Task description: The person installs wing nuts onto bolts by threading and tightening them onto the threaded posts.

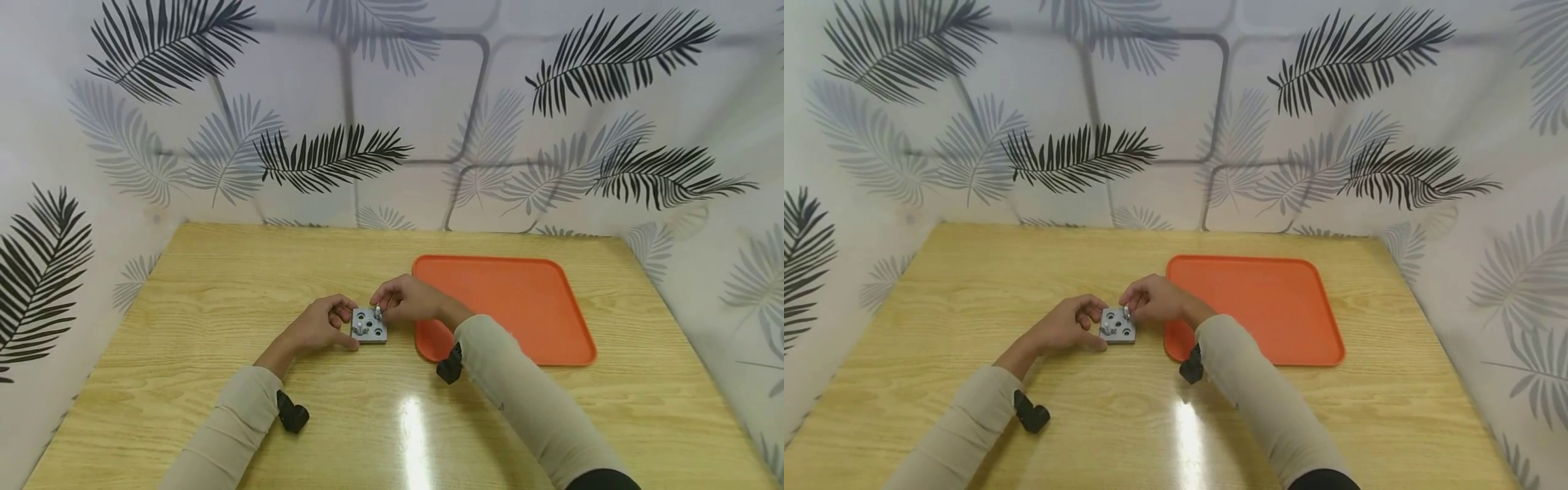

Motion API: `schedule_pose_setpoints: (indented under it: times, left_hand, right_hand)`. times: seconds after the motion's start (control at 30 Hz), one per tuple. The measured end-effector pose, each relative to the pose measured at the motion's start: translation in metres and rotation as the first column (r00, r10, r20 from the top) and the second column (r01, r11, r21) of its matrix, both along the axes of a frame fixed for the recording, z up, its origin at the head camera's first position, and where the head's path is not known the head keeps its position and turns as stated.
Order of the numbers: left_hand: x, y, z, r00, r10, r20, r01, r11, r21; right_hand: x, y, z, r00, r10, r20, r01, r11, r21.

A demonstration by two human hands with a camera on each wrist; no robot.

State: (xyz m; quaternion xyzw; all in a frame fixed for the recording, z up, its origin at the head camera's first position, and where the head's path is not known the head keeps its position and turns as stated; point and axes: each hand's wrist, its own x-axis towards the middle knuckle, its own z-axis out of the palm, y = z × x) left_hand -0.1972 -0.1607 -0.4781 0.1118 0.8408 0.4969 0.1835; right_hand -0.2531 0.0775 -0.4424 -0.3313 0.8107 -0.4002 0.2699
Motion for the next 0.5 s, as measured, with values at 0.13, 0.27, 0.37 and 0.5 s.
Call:
schedule_pose_setpoints:
  times: [0.13, 0.27, 0.37, 0.5]
  left_hand:
    - [-0.0004, 0.0004, -0.0002, 1.0, 0.005, 0.004, -0.005, 1.0, -0.009]
    - [-0.0007, 0.0008, 0.0006, 1.0, 0.016, 0.01, -0.016, 1.0, -0.017]
    - [-0.0011, 0.0009, 0.0007, 1.0, 0.017, 0.006, -0.017, 1.0, -0.022]
    - [-0.0007, 0.0011, 0.0001, 1.0, 0.014, 0.009, -0.014, 1.0, -0.024]
  right_hand:
    - [0.0005, -0.0009, -0.0018, 1.0, -0.016, -0.013, 0.016, 1.0, -0.003]
    - [0.0015, -0.0006, -0.0021, 0.999, -0.046, -0.021, 0.046, 0.999, -0.009]
    - [0.002, 0.0008, -0.0026, 0.998, -0.062, -0.028, 0.062, 0.998, -0.005]
    - [0.0022, 0.0032, -0.0041, 0.997, -0.071, -0.011, 0.071, 0.997, 0.007]
